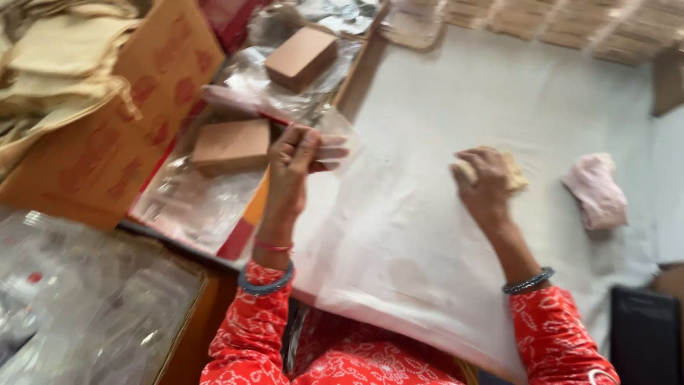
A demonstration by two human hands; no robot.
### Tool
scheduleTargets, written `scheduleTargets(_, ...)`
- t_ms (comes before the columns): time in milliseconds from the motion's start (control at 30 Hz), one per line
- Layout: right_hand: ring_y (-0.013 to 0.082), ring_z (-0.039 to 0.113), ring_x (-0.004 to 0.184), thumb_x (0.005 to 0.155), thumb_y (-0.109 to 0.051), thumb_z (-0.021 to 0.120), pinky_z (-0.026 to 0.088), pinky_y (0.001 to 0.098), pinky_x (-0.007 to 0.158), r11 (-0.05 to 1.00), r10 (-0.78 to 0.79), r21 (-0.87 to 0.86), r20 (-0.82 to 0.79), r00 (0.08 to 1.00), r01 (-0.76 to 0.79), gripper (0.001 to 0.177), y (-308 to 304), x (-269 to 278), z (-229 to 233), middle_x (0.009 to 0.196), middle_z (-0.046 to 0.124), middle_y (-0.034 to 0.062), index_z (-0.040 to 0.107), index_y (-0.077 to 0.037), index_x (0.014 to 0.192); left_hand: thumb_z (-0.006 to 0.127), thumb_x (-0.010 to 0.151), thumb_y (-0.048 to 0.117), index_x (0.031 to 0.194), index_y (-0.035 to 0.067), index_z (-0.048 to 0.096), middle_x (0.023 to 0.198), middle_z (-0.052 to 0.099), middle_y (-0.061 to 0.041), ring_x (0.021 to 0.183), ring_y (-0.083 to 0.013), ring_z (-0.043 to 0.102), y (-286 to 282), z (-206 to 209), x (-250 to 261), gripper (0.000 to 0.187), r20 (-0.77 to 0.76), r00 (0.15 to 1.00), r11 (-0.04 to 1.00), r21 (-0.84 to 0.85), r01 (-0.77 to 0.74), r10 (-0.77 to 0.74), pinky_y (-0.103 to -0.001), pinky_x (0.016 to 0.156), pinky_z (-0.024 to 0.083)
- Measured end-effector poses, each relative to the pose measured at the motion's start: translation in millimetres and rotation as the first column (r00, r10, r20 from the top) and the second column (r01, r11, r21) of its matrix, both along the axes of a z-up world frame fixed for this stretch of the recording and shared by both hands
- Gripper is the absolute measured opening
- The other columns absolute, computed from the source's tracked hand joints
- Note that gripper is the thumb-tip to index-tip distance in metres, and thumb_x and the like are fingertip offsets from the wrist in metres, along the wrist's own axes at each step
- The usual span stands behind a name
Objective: The person wipes a green beaded necklace with a pink cloth, then coils it into a small bundle. They place the coiled necklace into a small beige drawstring pouch and tie it closed. Finally, they place the pouch into a clear plastic bag.
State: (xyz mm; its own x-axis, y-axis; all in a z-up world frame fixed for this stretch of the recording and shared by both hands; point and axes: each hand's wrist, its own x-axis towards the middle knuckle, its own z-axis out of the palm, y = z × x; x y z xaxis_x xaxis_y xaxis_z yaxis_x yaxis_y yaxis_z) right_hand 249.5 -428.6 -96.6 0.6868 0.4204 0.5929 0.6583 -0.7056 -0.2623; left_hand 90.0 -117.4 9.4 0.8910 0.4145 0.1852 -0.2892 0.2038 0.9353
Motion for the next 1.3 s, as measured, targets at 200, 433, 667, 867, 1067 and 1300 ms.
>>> scheduleTargets(200, 0.0150, 0.068, 0.101, 0.102, -0.031, 0.060, 0.054, 0.0300, 0.086, 0.763, 0.468, 0.631, -0.689, 0.553, 0.141, 0.029, 19.2, -44.5, 32.9, 0.108, 0.076, 0.0027, 0.073, -0.010, 0.117, 0.054, 0.107, 0.022, 0.102, 0.007, 0.063, 0.106, 0.078, -0.017, 0.094, -0.0262, 0.079, -80.6, -42.7, 74.0, 0.018, 0.035, 0.968, 0.940, -0.233, 0.250, -0.249, -0.034, 0.072, 0.066)
scheduleTargets(433, 0.0103, 0.069, 0.089, 0.101, -0.021, 0.066, 0.056, 0.0267, 0.077, 0.550, 0.578, 0.773, -0.625, 0.524, 0.315, 0.020, -13.0, -44.1, -0.6, 0.092, 0.074, 0.0018, 0.073, -0.003, 0.102, 0.059, 0.101, 0.021, 0.123, 0.003, 0.055, 0.131, 0.066, -0.020, 0.106, -0.0259, 0.072, -126.9, -91.1, 95.5, 0.029, -0.140, 0.959, 0.955, 0.134, 0.266, -0.247, -0.035, 0.082, 0.065)
scheduleTargets(667, 0.0066, 0.062, 0.077, 0.098, -0.008, 0.068, 0.051, 0.0221, 0.066, 0.792, 0.332, 0.589, -0.634, 0.699, 0.158, 0.012, -21.5, -41.2, -13.2, 0.087, 0.070, 0.0020, 0.074, 0.001, 0.103, 0.081, 0.076, 0.053, 0.155, 0.009, 0.033, 0.159, 0.036, -0.012, 0.150, -0.0306, 0.029, -133.9, -76.7, 83.6, 0.102, 0.015, 0.960, 0.238, 0.970, 0.054, -0.279, -0.057, 0.122, 0.015)
scheduleTargets(867, 0.0084, 0.066, 0.075, 0.094, -0.007, 0.070, 0.054, 0.0247, 0.064, 0.879, 0.241, 0.471, -0.573, 0.783, 0.075, 0.014, -14.5, -49.5, -2.0, 0.089, 0.073, 0.0049, 0.073, 0.002, 0.104, 0.078, 0.087, 0.055, 0.157, 0.010, 0.036, 0.156, 0.045, -0.006, 0.153, -0.0260, 0.034, -138.1, -109.0, 79.3, 0.093, 0.000, 0.970, 0.214, 0.975, 0.054, -0.244, -0.059, 0.127, 0.014)
scheduleTargets(1067, 0.0081, 0.066, 0.072, 0.096, -0.012, 0.070, 0.054, 0.0239, 0.060, 0.891, 0.250, 0.448, -0.616, 0.747, 0.072, 0.016, -11.5, -54.5, 0.2, 0.086, 0.073, 0.0046, 0.075, 0.001, 0.105, 0.078, 0.086, 0.048, 0.155, 0.008, 0.043, 0.143, 0.057, -0.007, 0.146, -0.0259, 0.044, -135.4, -111.6, 77.9, 0.087, -0.064, 0.967, 0.249, 0.960, 0.127, -0.248, -0.063, 0.125, 0.017)
scheduleTargets(1300, 0.0049, 0.066, 0.078, 0.105, -0.020, 0.061, 0.055, 0.0201, 0.064, 0.752, 0.416, 0.646, -0.616, 0.669, 0.128, 0.025, -19.5, -47.6, -20.6, 0.088, 0.073, 0.0021, 0.074, 0.000, 0.109, 0.080, 0.083, 0.049, 0.152, 0.007, 0.043, 0.143, 0.057, -0.012, 0.142, -0.0283, 0.047, -132.1, -103.0, 77.0, 0.089, -0.027, 0.975, 0.302, 0.949, 0.094, -0.221, -0.063, 0.122, 0.019)
